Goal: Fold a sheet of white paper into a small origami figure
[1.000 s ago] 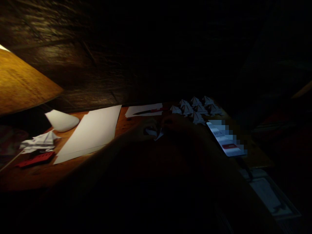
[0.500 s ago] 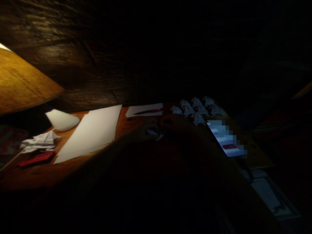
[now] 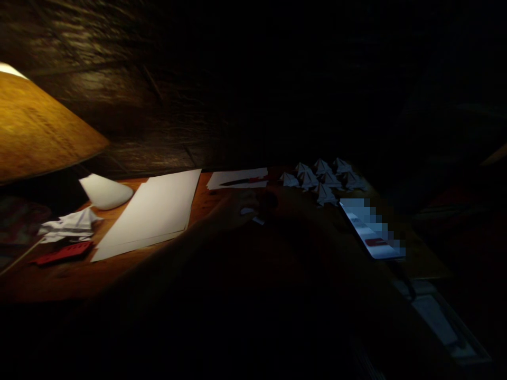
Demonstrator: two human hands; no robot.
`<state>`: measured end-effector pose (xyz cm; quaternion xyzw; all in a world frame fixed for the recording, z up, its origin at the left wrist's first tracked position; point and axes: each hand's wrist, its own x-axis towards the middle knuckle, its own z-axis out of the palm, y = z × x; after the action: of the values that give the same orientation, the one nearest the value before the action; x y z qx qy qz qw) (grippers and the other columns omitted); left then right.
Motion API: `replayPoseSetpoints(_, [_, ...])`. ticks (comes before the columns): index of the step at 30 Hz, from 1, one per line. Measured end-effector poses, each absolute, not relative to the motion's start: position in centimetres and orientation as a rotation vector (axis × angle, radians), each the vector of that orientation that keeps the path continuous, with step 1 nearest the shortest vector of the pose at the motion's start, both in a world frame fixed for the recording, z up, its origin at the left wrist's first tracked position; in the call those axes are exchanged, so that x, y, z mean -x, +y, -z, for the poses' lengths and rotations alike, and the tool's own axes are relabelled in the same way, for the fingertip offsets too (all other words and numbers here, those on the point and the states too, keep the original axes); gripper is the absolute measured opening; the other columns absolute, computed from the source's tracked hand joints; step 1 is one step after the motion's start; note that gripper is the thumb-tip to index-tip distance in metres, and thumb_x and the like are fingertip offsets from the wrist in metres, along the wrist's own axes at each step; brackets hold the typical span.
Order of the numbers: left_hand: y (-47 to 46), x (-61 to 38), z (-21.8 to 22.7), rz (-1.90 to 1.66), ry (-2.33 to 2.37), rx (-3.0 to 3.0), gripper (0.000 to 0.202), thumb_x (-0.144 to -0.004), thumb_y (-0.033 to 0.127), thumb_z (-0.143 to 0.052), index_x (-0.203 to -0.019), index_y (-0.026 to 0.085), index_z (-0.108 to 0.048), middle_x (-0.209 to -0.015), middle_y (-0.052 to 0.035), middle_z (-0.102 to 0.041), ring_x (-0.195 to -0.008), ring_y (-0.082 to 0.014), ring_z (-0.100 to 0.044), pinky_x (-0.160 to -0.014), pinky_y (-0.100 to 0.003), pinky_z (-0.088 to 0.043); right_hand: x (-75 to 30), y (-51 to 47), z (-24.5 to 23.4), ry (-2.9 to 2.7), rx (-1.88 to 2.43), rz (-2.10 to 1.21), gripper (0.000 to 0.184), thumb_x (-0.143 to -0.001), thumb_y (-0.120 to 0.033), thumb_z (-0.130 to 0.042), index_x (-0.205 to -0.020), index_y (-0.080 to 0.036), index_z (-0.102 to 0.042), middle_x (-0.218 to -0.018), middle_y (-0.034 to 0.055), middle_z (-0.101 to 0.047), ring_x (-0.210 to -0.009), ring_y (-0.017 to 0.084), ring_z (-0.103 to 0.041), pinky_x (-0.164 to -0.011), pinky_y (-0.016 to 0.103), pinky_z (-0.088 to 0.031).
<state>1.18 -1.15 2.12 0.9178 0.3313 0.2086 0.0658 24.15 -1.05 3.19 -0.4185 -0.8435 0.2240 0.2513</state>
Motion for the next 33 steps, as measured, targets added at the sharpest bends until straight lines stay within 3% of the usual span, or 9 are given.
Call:
replayPoseSetpoints(7, [-1.2,-1.0,-2.4,-0.625,0.99,-2.801,0.011,-0.089,0.024,-0.063,-0.096,0.023,-0.072,-0.102,-0.0047,-0.063,-0.097,-0.0213,-0.06,-0.086,-0.037,-0.048,-23.7,-1.6,-3.5,-2.295,1.281,-0.571,0.025,-0.076,-0.024,-0.074,-0.1,-0.02,-0.072,-0.096,0.0073,-0.075,-0.081,0.02,-0.067,-0.07,0.029,-0.049])
replayPoseSetpoints(17, [-0.8,-0.8,-2.0,-0.624,0.96,-2.708,0.013,-0.087,0.025,-0.064,-0.097,0.024,-0.073,-0.105,-0.0056,-0.063,-0.099,-0.0223,-0.059,-0.086,-0.037,-0.05,-24.8,0.0,-2.3,-2.264,1.058,-0.754,0.021,-0.082,-0.018,-0.064,-0.1,-0.023,-0.075,-0.107,0.004,-0.076,-0.097,0.022,-0.07,-0.094,0.039,-0.052])
replayPoseSetpoints(25, [-1.0,-0.8,-2.3,-0.606,0.975,-2.668,0.013,-0.086,0.029,-0.066,-0.094,0.021,-0.072,-0.106,-0.0066,-0.062,-0.1,-0.0233,-0.059,-0.086,-0.038,-0.049,-24.7,-0.4,-2.9,-2.36,1.042,-0.764,0.02,-0.083,-0.02,-0.066,-0.099,-0.026,-0.076,-0.104,0.0017,-0.077,-0.094,0.02,-0.071,-0.088,0.035,-0.052])
replayPoseSetpoints(33, [-0.8,-0.8,-2.1,-0.613,0.98,-2.659,0.012,-0.086,0.03,-0.065,-0.092,0.021,-0.07,-0.109,-0.0062,-0.064,-0.1,-0.0217,-0.06,-0.087,-0.037,-0.049,-24.9,-0.9,-3.8,-2.448,1.114,-0.731,0.02,-0.079,-0.04,-0.074,-0.093,-0.027,-0.08,-0.101,0.0018,-0.078,-0.085,0.02,-0.07,-0.076,0.032,-0.049])
